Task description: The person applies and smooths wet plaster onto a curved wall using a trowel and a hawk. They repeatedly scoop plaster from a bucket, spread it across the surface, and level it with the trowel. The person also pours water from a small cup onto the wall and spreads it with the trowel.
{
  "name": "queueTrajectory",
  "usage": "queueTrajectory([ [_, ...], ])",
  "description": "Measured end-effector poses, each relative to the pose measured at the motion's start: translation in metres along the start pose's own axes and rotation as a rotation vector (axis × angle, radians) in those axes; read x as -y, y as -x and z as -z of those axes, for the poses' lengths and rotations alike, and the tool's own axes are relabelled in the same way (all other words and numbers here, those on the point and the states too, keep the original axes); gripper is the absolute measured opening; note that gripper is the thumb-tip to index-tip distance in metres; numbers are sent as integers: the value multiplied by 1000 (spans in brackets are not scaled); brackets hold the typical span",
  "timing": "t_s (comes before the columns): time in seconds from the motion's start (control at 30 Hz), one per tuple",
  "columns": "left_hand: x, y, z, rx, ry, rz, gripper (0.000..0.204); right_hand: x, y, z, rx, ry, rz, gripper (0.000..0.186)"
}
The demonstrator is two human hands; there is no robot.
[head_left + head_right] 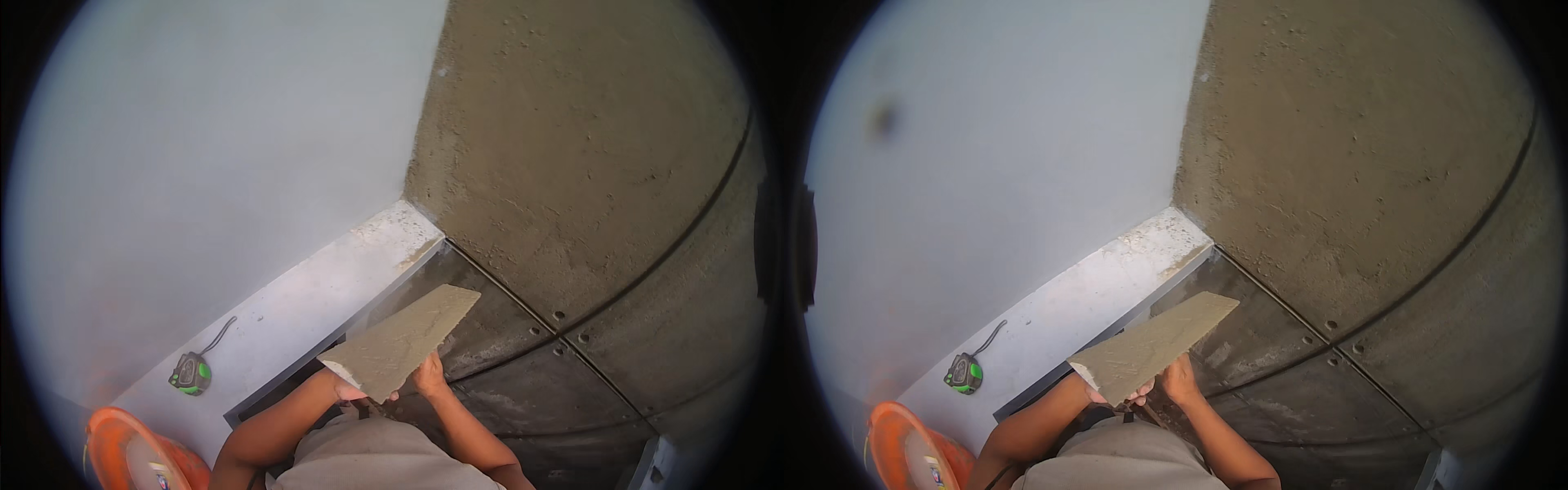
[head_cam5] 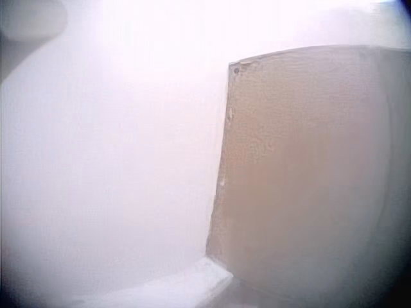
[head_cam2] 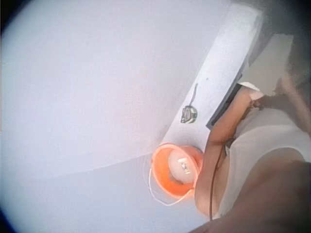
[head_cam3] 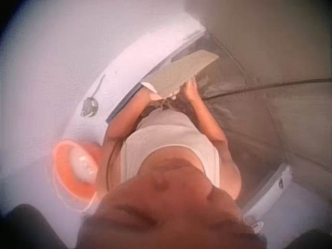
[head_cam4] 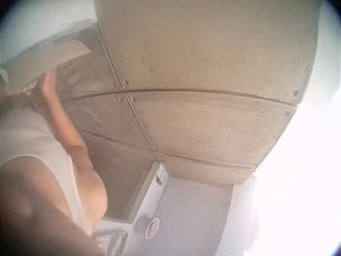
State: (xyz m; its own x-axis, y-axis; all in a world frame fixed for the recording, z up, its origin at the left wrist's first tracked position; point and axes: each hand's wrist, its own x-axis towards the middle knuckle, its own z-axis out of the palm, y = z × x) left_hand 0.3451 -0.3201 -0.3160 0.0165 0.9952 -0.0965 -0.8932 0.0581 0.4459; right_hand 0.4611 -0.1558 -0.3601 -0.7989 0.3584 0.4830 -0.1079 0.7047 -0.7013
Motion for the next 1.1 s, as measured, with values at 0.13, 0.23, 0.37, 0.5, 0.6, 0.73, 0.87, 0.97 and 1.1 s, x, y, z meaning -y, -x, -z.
queueTrajectory([
  [0.13,13,-26,24,-240,-136,123,37,-43,53,11,131,-515,-324,57],
  [0.23,31,-51,47,-300,-130,294,31,-102,144,25,274,-72,-886,65],
  [0.37,50,-72,67,-230,-144,512,14,-156,349,38,464,169,-1433,48],
  [0.5,65,-86,67,-289,-270,711,19,-122,514,10,-635,-240,-2208,21],
  [0.6,70,-95,62,-351,-406,848,22,-93,561,-40,-1037,-364,-2185,22],
  [0.73,74,-102,56,-304,-438,947,23,-93,568,-147,-1053,-456,-2131,30],
  [0.87,75,-107,59,-353,-506,946,21,-104,559,-209,-572,36,-1875,43],
  [0.97,69,-103,70,-306,-447,976,21,-103,545,-181,-564,-180,-1994,39],
  [1.1,60,-88,96,-354,-347,888,18,-100,495,-130,-730,-273,-1878,23],
])
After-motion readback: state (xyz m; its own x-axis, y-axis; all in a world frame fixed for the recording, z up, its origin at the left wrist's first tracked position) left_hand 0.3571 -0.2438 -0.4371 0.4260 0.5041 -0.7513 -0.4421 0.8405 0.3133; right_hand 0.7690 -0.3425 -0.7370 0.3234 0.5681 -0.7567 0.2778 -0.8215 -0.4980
